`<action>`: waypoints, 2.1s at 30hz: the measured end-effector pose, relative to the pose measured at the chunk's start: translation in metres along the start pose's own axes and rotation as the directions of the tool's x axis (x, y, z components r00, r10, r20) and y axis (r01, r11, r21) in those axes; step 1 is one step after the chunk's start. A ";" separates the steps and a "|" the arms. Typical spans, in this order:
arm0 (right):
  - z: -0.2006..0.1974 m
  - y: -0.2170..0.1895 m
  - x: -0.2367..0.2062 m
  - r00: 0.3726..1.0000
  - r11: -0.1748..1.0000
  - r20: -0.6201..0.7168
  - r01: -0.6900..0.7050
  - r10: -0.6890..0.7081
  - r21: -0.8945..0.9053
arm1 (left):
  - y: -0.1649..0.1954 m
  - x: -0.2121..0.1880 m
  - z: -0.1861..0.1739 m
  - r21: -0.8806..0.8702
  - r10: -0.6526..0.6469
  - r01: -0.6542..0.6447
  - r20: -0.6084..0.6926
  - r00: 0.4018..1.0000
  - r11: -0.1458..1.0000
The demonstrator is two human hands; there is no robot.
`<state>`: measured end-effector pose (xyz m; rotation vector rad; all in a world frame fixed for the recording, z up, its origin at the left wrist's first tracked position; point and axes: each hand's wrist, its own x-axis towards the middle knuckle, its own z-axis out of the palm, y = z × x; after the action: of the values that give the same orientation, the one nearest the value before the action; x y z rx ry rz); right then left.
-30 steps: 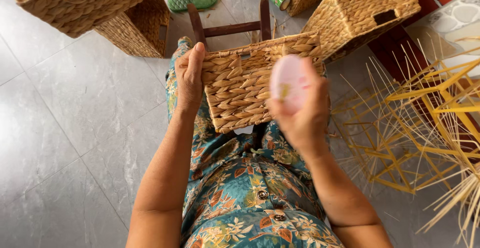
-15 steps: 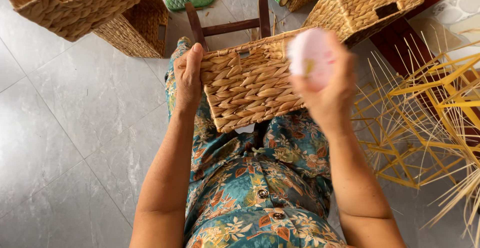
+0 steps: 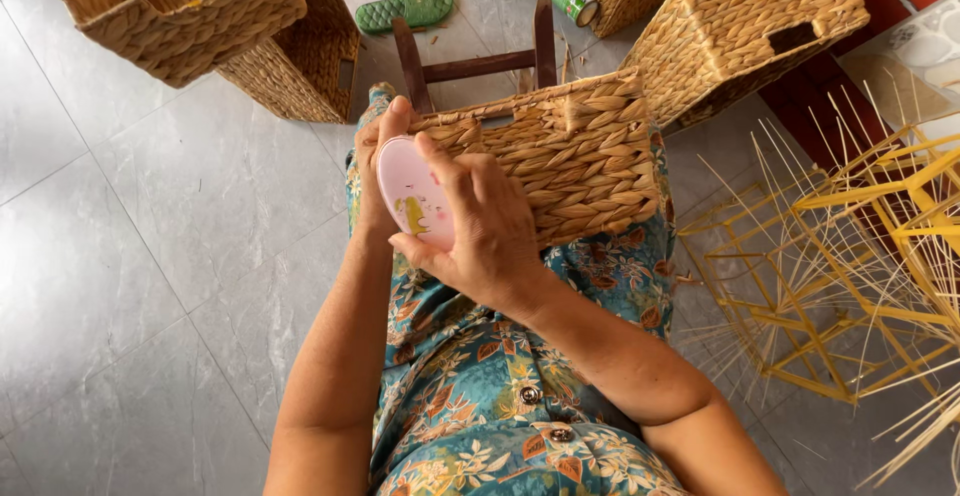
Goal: The person sits and uses a small brush to clean the exterior and interior surfaces of a woven basket. They repeatedly rotate and reposition the basket to reach all sides, then continue brushing the inside walls and bottom.
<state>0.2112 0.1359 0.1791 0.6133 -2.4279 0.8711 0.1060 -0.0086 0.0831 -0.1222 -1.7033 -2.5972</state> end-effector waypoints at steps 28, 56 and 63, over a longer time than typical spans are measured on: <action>-0.042 0.044 -0.043 0.998 0.990 -0.067 -0.007 -0.003 -0.143 | 0.010 -0.008 0.003 0.134 0.054 -0.056 0.019 0.998 0.989; -0.110 0.107 -0.077 0.917 0.948 -0.241 -0.313 0.319 0.062 | -0.002 -0.004 0.004 0.083 0.075 -0.076 0.024 0.997 0.994; -0.041 0.029 -0.047 0.992 0.994 -0.093 -0.091 0.084 -0.065 | 0.001 -0.004 0.012 0.062 0.069 -0.069 -0.005 0.998 0.996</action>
<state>0.2439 0.1951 0.1673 0.4358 -2.4079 0.8269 0.1102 0.0016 0.0885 -0.1671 -1.7432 -2.4904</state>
